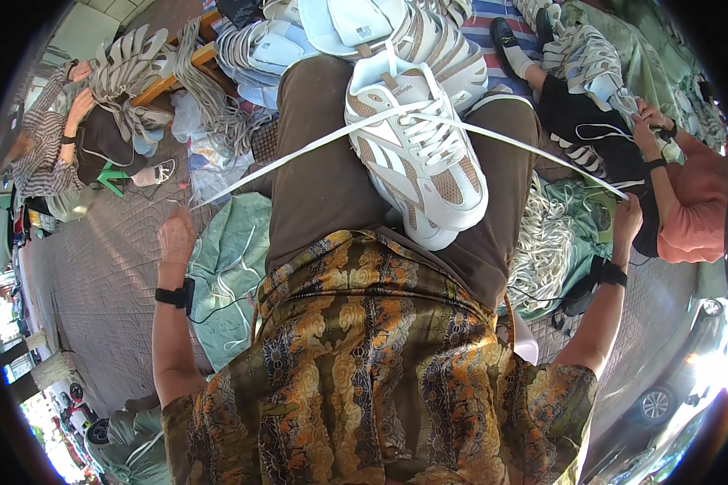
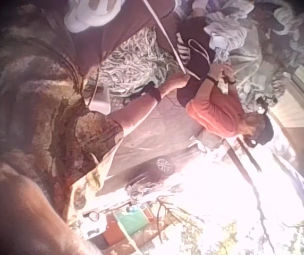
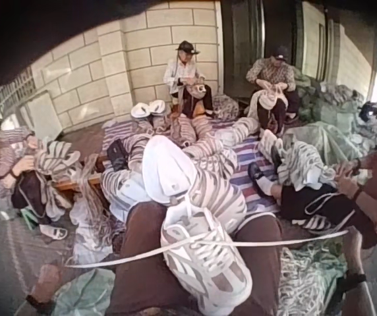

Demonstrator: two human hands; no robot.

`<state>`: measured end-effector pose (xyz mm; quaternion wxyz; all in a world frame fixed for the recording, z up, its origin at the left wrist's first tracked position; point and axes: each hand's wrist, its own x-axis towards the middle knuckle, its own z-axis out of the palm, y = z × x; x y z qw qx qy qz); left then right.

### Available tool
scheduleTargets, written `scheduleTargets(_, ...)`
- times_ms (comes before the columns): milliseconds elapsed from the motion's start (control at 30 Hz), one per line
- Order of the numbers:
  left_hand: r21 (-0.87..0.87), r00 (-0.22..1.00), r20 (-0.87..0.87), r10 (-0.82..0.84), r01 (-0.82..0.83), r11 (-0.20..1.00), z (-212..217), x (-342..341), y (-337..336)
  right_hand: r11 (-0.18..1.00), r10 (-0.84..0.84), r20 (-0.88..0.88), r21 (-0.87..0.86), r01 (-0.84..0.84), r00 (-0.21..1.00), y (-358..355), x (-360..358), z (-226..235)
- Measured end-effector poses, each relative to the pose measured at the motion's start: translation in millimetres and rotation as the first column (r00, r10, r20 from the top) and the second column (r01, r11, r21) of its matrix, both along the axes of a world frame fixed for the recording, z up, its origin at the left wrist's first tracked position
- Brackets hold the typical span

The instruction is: The person threads white shoelaces through the eyelets of a white sneaker held on their lap. They pull the laces tight, adjust the tongue, and tie a knot to secure the laces. The person then picks up another pair of laces from a pile on the ground and begins threading them into a second shoe.

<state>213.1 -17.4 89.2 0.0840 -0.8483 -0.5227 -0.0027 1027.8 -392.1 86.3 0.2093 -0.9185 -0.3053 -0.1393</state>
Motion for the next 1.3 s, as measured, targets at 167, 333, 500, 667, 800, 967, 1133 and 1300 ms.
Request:
scheduleTargets(167, 0.045, 0.950, 0.277, -0.145, 0.138, 0.989, 16, 43, 4, 0.915, 0.232, -0.448, 0.402, -0.038, 0.863, 26, -17, -11)
scheduleTargets(333, 0.115, 0.763, 0.480, -0.432, 0.434, 0.894, 71, 156, -18, 0.717, 0.663, -0.450, 0.612, -0.334, 0.599, 133, -155, 68)
scheduleTargets(500, 0.031, 0.583, 0.716, -0.384, 0.523, 0.852, 86, 235, -37, 0.520, 0.853, -0.485, 0.753, -0.403, 0.194, 212, -219, 77)
scheduleTargets(667, -0.085, 0.418, 0.874, -0.246, 0.631, 0.771, 91, 289, -46, 0.460, 0.879, -0.440, 0.684, -0.566, 0.182, 257, -246, 71)
scheduleTargets(800, -0.172, 0.352, 0.930, -0.106, 0.672, 0.720, 84, 311, -33, 0.407, 0.904, -0.407, 0.722, -0.559, 0.132, 268, -251, 70)
scheduleTargets(967, -0.149, 0.322, 0.944, -0.073, 0.614, 0.775, 75, 323, -33, 0.452, 0.884, -0.419, 0.655, -0.606, 0.206, 271, -249, 64)
scheduleTargets(1133, -0.154, 0.326, 0.944, -0.057, 0.583, 0.798, 73, 328, -43, 0.437, 0.890, -0.418, 0.659, -0.612, 0.184, 270, -252, 66)
scheduleTargets(1300, -0.112, 0.340, 0.934, -0.112, 0.574, 0.811, 78, 329, -52, 0.408, 0.913, -0.265, 0.567, -0.715, 0.311, 267, -258, 72)
